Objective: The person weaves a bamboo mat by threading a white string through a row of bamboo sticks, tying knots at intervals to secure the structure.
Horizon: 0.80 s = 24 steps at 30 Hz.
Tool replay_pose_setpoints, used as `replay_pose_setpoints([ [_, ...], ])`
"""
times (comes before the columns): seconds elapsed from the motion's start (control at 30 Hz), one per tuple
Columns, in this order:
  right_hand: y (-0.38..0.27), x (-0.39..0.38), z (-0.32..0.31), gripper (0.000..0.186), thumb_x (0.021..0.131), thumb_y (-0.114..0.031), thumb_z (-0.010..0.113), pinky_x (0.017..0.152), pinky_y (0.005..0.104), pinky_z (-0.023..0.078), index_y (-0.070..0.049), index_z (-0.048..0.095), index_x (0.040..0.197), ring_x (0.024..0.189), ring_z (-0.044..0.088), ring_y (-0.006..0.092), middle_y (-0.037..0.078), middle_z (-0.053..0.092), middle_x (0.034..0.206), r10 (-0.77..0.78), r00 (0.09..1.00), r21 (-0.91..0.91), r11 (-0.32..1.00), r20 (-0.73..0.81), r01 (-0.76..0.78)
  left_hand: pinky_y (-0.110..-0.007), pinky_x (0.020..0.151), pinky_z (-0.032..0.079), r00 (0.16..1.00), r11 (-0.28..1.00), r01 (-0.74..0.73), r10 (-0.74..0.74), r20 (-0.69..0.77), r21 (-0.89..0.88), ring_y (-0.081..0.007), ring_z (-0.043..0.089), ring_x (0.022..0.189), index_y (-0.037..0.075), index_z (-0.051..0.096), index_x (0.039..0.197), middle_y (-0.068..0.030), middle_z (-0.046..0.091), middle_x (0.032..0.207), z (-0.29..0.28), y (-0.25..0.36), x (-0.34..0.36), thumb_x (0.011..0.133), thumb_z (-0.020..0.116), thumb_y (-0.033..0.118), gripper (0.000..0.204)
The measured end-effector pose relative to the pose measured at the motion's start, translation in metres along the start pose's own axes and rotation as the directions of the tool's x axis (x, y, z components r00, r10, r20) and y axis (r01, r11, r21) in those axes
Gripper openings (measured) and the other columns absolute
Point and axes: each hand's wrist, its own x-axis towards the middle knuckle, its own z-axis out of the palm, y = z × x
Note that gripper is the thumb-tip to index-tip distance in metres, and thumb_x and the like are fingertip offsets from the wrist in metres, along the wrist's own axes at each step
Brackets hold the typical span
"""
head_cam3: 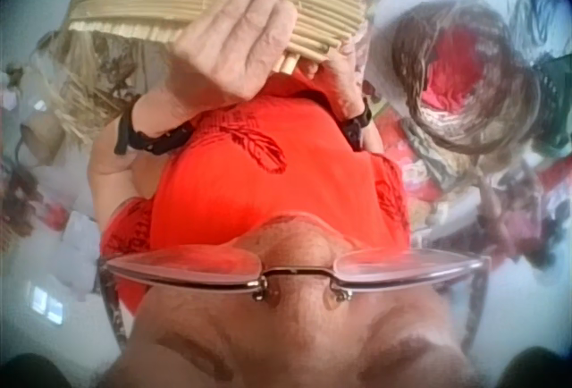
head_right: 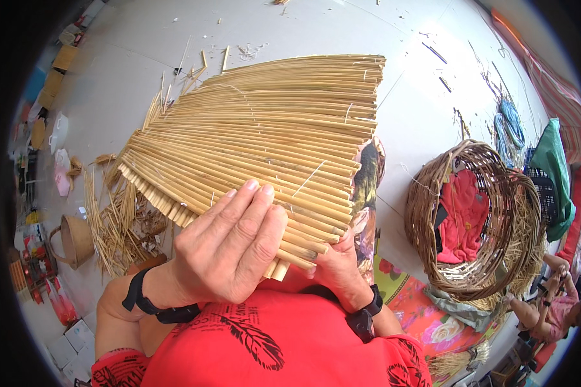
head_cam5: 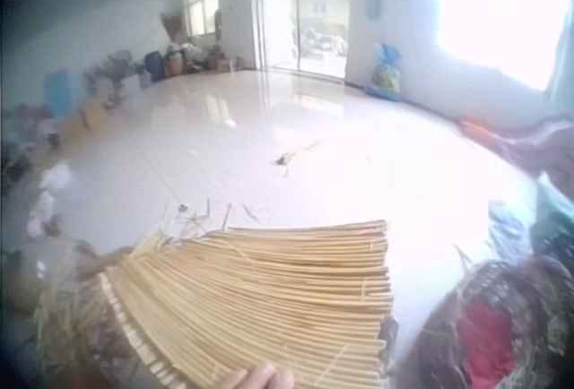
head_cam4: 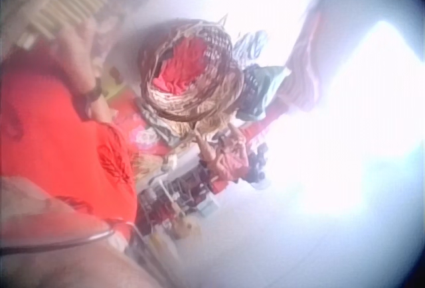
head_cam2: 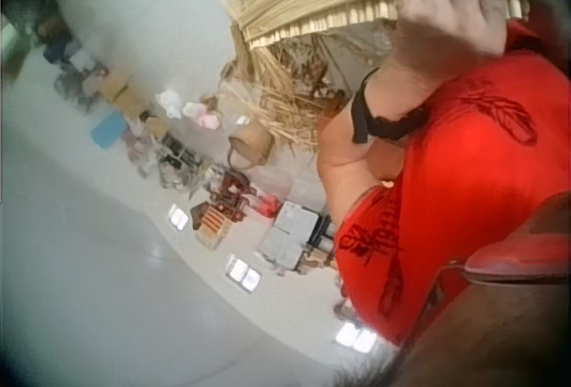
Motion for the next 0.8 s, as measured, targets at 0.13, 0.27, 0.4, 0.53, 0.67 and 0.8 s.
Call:
replay_pose_setpoints([
  [0.13,0.012,-0.003,-0.015,0.037,0.093,-0.004,0.061,0.099,0.0399,0.053,-0.001,0.055,0.13,0.118,0.06,0.0236,0.014,0.06,0.13,-0.045,0.999,0.054,0.998,0.001,0.045,-0.04,0.074,0.06,0.999,0.999,-0.035,0.034,0.021,0.042,-0.0366,0.07,0.093,-0.006,0.065,0.101,-0.0246,0.069,0.097,0.007,0.004,0.004,0.085,0.059,0.01,0.024],
  [0.27,0.006,-0.003,-0.016,0.039,0.094,-0.004,0.059,0.097,0.0377,0.054,0.001,0.053,0.132,0.116,0.061,0.0236,0.014,0.06,0.131,-0.111,0.99,0.01,0.994,0.087,0.11,-0.04,0.072,0.06,0.997,0.995,-0.071,0.067,0.044,0.077,-0.0366,0.071,0.092,-0.006,0.065,0.101,-0.0249,0.069,0.097,0.011,0.007,0.007,0.086,0.059,0.01,0.023],
  [0.4,-0.013,-0.008,-0.005,0.037,0.095,-0.002,0.056,0.098,0.0365,0.052,0.005,0.053,0.131,0.116,0.061,0.0237,0.016,0.061,0.128,-0.202,0.974,-0.117,0.97,0.105,0.213,-0.039,0.071,0.06,0.996,0.994,-0.075,0.07,0.061,0.078,-0.0362,0.071,0.092,-0.007,0.065,0.101,-0.0253,0.069,0.097,0.012,0.009,0.008,0.087,0.057,0.008,0.022],
  [0.53,-0.013,-0.002,0.007,0.035,0.095,0.001,0.053,0.098,0.0356,0.051,0.008,0.054,0.128,0.113,0.062,0.0221,0.016,0.062,0.126,-0.308,0.935,-0.041,0.947,0.176,0.32,-0.039,0.071,0.06,0.996,0.991,-0.089,0.088,0.01,0.1,-0.0358,0.071,0.091,-0.008,0.065,0.1,-0.0257,0.069,0.096,0.007,0.002,0.013,0.088,0.057,0.01,0.023],
  [0.67,-0.033,0.004,0.038,0.012,0.093,0.004,0.054,0.088,0.0289,0.051,0.004,0.06,0.103,0.099,0.061,0.0125,0.009,0.063,0.113,-0.193,0.977,0.059,0.98,0.091,0.188,-0.038,0.073,0.06,0.993,0.991,-0.109,0.106,0.044,0.083,-0.036,0.071,0.09,-0.009,0.063,0.102,-0.026,0.069,0.097,-0.004,-0.014,0.021,0.088,0.06,0.017,0.03],
  [0.8,-0.058,0.017,0.059,0.004,0.095,-0.002,0.058,0.072,0.0212,0.049,-0.001,0.058,0.091,0.076,0.057,0.0055,0.003,0.066,0.088,-0.265,0.954,-0.348,0.889,0.141,0.298,-0.037,0.071,0.059,0.999,0.999,0.038,-0.037,0.018,-0.027,-0.0329,0.072,0.088,-0.007,0.064,0.105,-0.0226,0.069,0.095,-0.014,-0.023,0.03,0.087,0.063,0.019,0.032],
])
